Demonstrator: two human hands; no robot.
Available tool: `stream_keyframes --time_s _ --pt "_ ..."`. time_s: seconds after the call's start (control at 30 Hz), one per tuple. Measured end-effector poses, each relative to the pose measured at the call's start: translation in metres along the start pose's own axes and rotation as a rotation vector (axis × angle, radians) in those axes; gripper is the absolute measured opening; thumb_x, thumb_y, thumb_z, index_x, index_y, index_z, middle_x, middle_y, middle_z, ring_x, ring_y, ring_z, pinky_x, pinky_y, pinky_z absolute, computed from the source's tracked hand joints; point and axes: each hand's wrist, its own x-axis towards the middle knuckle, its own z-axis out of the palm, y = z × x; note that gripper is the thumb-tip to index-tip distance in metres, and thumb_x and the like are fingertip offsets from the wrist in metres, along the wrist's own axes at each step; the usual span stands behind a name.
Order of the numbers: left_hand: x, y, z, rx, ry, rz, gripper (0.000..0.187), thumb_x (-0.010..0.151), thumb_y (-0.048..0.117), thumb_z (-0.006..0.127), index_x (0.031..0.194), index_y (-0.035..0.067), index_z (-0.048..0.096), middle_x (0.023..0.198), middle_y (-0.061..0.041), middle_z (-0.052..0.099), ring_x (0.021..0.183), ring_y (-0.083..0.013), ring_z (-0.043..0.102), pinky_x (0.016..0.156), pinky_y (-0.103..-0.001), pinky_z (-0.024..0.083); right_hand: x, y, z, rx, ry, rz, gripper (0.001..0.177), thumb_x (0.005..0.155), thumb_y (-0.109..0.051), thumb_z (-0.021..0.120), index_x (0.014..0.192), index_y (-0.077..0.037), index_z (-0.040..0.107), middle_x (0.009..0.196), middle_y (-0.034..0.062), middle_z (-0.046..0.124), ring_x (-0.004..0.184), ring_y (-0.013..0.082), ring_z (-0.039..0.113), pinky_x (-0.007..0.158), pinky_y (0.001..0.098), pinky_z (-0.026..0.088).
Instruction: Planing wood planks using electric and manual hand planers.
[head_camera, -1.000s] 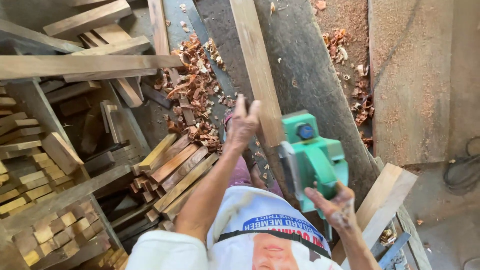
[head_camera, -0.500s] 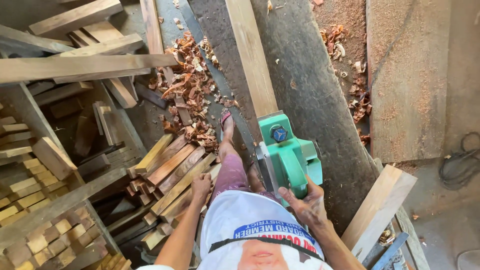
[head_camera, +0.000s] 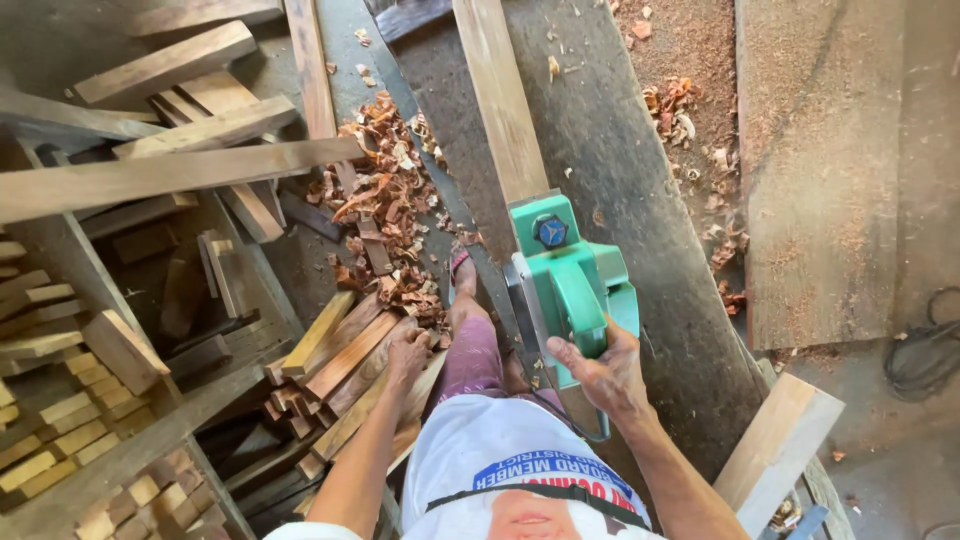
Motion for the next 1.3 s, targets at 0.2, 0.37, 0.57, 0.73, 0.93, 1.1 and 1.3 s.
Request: stream_keyframes --time_s 0.2,0.37,0.57,0.73,0.93,1.1,1.3 --pt "-0.012 0.073 -0.013 -0.010 -0.017 -0.045 0.018 0.091 0.023 0.066 0.099 0.008 0.073 0.072 0.000 0.068 0.061 -0.0105 0.064 0.048 -0.026 0.047 0.071 -0.057 0.019 0.007 -0.015 0.073 0.030 0.080 -0.022 0.086 0.096 -0.005 0.069 0.070 -0.0011 0.062 0.057 0.0073 0.054 0.049 0.0260 0.045" --pt "0.005 0.097 -0.023 -0.047 -0.053 0.005 0.021 0.093 0.023 0.067 0.099 0.003 0.072 0.073 -0.001 0.067 0.061 -0.0113 0.064 0.048 -0.026 0.046 0.134 -0.100 0.036 0.028 -0.019 0.037 0.029 0.082 -0.025 0.084 0.090 -0.004 0.067 0.067 0.0001 0.063 0.051 0.0078 0.056 0.044 0.0261 0.046" --pt "0.035 0.104 -0.032 -0.123 -0.053 0.052 0.020 0.092 0.017 0.067 0.102 0.001 0.074 0.075 -0.002 0.069 0.060 -0.0112 0.062 0.050 -0.026 0.046 0.184 -0.123 0.048 0.006 -0.024 -0.063 0.032 0.084 -0.027 0.084 0.090 -0.001 0.065 0.065 0.0021 0.064 0.047 0.0088 0.057 0.042 0.0263 0.045" --pt "0.031 0.155 -0.036 -0.101 -0.114 0.160 0.021 0.095 0.015 0.067 0.102 -0.003 0.073 0.075 -0.003 0.067 0.062 -0.0108 0.060 0.055 -0.026 0.047 0.222 -0.163 0.060 0.015 -0.039 -0.127 0.034 0.085 -0.029 0.082 0.095 -0.002 0.065 0.065 0.0016 0.063 0.047 0.0084 0.056 0.041 0.0261 0.044" --pt "0.045 0.240 -0.011 0.381 -0.014 0.452 0.023 0.095 0.018 0.068 0.109 0.001 0.073 0.080 -0.011 0.071 0.071 -0.0198 0.066 0.066 -0.036 0.052 0.276 -0.176 0.064 0.036 -0.046 -0.291 0.038 0.092 -0.034 0.079 0.098 0.000 0.064 0.067 0.0047 0.063 0.047 0.0104 0.057 0.039 0.0268 0.050" --pt "0.014 0.345 0.013 0.824 0.092 1.087 0.071 0.076 -0.007 0.059 0.146 -0.007 0.045 0.141 -0.028 0.054 0.131 -0.0413 0.053 0.112 -0.044 0.043 0.199 -0.199 0.019 0.013 0.056 -0.236 0.033 0.088 -0.029 0.079 0.105 -0.003 0.067 0.074 0.0038 0.068 0.051 0.0097 0.060 0.042 0.0261 0.049" --pt "-0.018 0.412 0.080 1.297 -0.062 1.610 0.083 0.075 0.002 0.058 0.154 -0.002 0.031 0.160 -0.027 0.034 0.149 -0.0433 0.024 0.115 -0.061 0.029 0.051 -0.091 -0.072 0.211 0.358 0.020 0.022 0.084 -0.005 0.079 0.098 0.005 0.066 0.073 0.0095 0.065 0.051 0.0150 0.059 0.041 0.0299 0.047"
